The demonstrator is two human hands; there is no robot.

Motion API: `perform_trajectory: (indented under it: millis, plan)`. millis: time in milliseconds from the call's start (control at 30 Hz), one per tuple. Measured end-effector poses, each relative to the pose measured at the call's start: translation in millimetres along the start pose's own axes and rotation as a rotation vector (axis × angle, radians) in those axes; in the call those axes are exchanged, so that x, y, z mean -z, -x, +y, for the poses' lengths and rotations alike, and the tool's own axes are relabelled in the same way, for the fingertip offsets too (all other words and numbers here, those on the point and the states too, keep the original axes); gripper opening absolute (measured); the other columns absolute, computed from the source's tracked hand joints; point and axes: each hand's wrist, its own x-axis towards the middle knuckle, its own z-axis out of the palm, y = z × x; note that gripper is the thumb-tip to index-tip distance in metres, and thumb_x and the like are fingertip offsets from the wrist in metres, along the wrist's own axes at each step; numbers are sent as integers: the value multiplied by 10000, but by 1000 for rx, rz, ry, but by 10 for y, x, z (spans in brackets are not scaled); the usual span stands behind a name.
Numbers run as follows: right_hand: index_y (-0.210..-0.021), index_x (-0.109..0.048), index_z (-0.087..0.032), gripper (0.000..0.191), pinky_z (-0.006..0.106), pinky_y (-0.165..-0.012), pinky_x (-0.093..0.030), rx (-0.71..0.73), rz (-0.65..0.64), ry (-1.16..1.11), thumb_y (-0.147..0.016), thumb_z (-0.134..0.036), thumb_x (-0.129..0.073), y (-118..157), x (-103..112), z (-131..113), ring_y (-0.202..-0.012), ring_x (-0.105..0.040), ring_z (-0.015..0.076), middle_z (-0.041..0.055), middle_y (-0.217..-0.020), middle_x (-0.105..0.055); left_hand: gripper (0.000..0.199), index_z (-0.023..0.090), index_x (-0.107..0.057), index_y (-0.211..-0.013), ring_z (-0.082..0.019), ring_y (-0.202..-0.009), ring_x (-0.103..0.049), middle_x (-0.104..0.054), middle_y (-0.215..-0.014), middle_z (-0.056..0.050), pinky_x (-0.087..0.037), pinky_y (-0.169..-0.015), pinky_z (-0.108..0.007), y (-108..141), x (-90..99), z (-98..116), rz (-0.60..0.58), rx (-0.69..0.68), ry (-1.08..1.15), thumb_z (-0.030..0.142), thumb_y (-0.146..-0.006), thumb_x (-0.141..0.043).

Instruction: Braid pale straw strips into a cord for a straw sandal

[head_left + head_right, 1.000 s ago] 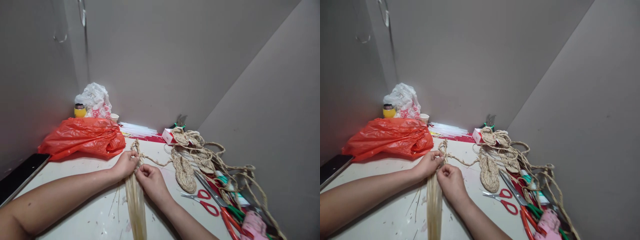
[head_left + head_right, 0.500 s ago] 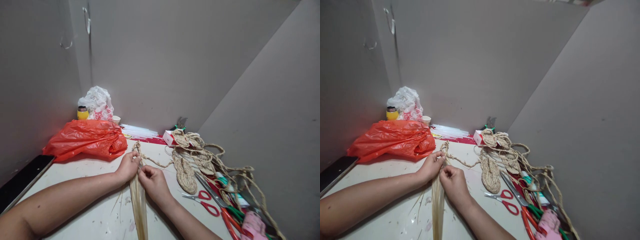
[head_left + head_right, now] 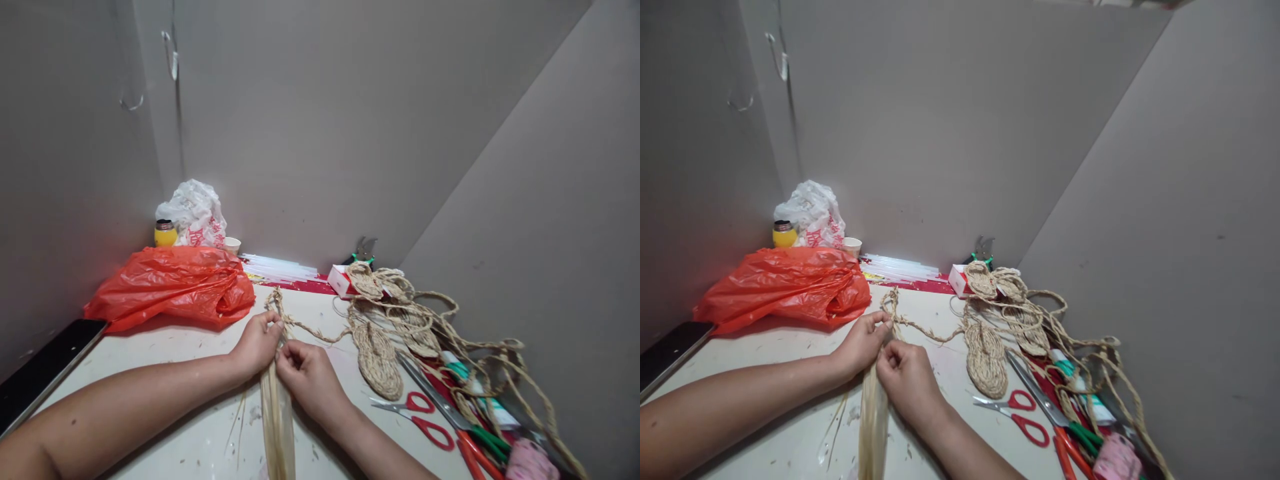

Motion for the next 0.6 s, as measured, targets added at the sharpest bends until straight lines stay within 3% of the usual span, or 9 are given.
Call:
perform_trajectory:
  millis: [100,200,367,500,600]
  plan:
    - [-532,-434,-178,204,210,-484,-273,33,71,107,-733,-198,-461,-4,43,69,-477,-361,96,-38,-488,-412,192,182,-478,-698,-68,-419,-258,-321,-456,97,-200,-451,-199,2,6,1,-11,33,27,361,-768,-483]
    - [-541,-463,-174,212,211,-494,-297,9,124,71,-748,-212,-478,1,105,97,-487,-382,102,-34,-494,-433,199,192,-462,-709,-68,-399,-251,-320,-431,105,-189,-437,-197,-5,9,-2,-20,66,65,380,-771,-483]
    - [-667,-526,-168,263,218,-548,-387,-55,190,-298,-830,-372,-500,35,194,-48,-566,-483,130,-2,-599,-538,212,194,-449,-718,-67,-402,-267,-375,-442,100,-201,-438,-194,-26,3,-46,-35,93,128,396,-765,-496]
    - [-766,-501,-201,279,246,-564,-451,-218,234,-693,-800,-472,-554,47,300,-190,-598,-582,161,13,-681,-621,255,195,-460,-732,-67,-406,-275,-367,-445,103,-215,-449,-194,-42,2,-98,-10,92,132,441,-758,-522]
    - [-772,-475,-222,287,234,-520,-448,-288,308,-860,-760,-479,-604,36,467,-287,-553,-590,153,-23,-634,-619,306,197,-461,-722,-66,-394,-263,-340,-431,106,-194,-439,-196,-53,11,-104,-3,115,127,491,-742,-541]
